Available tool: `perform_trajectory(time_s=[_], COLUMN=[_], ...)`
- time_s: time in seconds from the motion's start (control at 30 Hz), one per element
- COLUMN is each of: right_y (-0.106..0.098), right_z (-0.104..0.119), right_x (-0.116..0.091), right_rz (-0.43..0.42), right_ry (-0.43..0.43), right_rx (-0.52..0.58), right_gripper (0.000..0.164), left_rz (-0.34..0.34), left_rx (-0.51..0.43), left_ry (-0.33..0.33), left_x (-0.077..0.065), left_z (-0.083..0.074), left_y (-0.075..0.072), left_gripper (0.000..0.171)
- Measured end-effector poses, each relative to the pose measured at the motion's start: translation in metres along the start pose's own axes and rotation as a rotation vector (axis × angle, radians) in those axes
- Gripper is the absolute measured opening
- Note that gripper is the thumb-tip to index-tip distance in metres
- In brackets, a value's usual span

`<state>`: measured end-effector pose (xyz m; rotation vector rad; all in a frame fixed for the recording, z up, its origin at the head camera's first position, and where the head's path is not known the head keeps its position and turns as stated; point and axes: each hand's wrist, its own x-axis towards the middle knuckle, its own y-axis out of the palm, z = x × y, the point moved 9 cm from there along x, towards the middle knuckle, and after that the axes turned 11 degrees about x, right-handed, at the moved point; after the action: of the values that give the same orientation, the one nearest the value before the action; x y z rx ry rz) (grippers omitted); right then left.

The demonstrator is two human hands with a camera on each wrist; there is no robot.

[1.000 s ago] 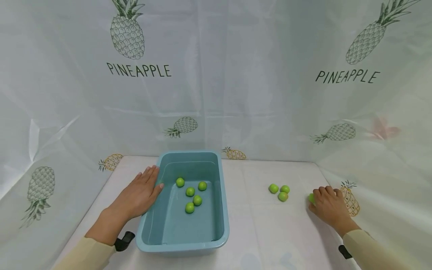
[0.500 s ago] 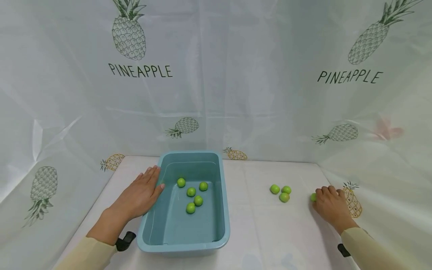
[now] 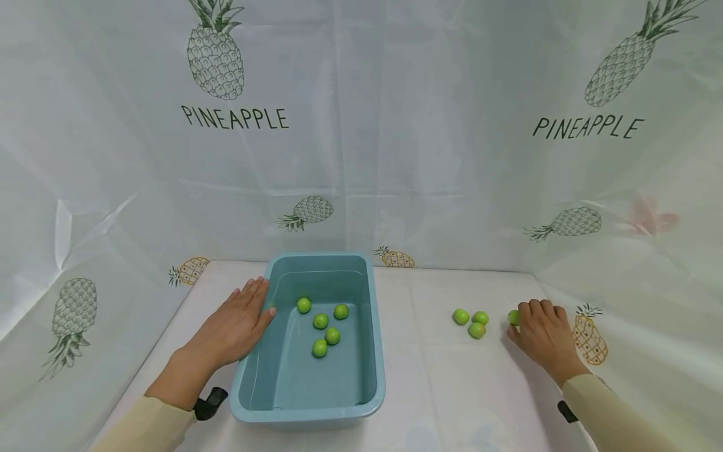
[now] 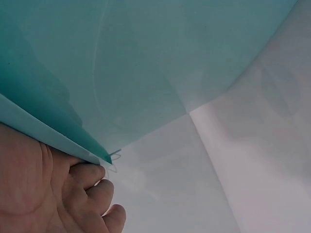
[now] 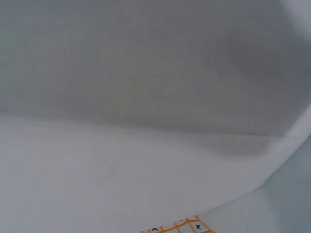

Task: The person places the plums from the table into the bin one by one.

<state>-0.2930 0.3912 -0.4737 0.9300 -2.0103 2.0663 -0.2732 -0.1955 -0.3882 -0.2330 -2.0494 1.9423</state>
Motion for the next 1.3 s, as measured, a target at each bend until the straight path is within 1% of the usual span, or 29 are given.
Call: perform_trajectory(time_s=[0.2, 0.6, 0.83, 1.0, 1.3], right_y=[-0.010, -0.025, -0.029, -0.033, -0.040], right_z=[0.012, 0.046, 0.068, 0.086, 0.121], right_x=[0.016, 0.053, 0.070, 0.083, 0.110], right_rz=[-0.085, -0.186, -0.180, -0.191, -0.164], right_ry=[-0.063, -0.177, -0.221, -0.246, -0.252], right_rx=[0.007, 0.022, 0.030, 0.027, 0.035], right_gripper=[0.040, 0.041, 0.042, 0.040, 0.037], left_rz=[-0.010, -0.002, 0.006, 0.014, 0.017], left_rx=[0.008, 0.019, 0.022, 0.017, 0.023], left_ry=[0.007, 0.011, 0.008, 0.007, 0.001], left_x=[0.000, 0.000, 0.000, 0.000, 0.000], left_z=[0.000, -0.001, -0.001, -0.001, -0.001], left_y=[-0.001, -0.002, -0.002, -0.003, -0.002], left_gripper=[0.068, 0.067, 0.067, 0.068, 0.068])
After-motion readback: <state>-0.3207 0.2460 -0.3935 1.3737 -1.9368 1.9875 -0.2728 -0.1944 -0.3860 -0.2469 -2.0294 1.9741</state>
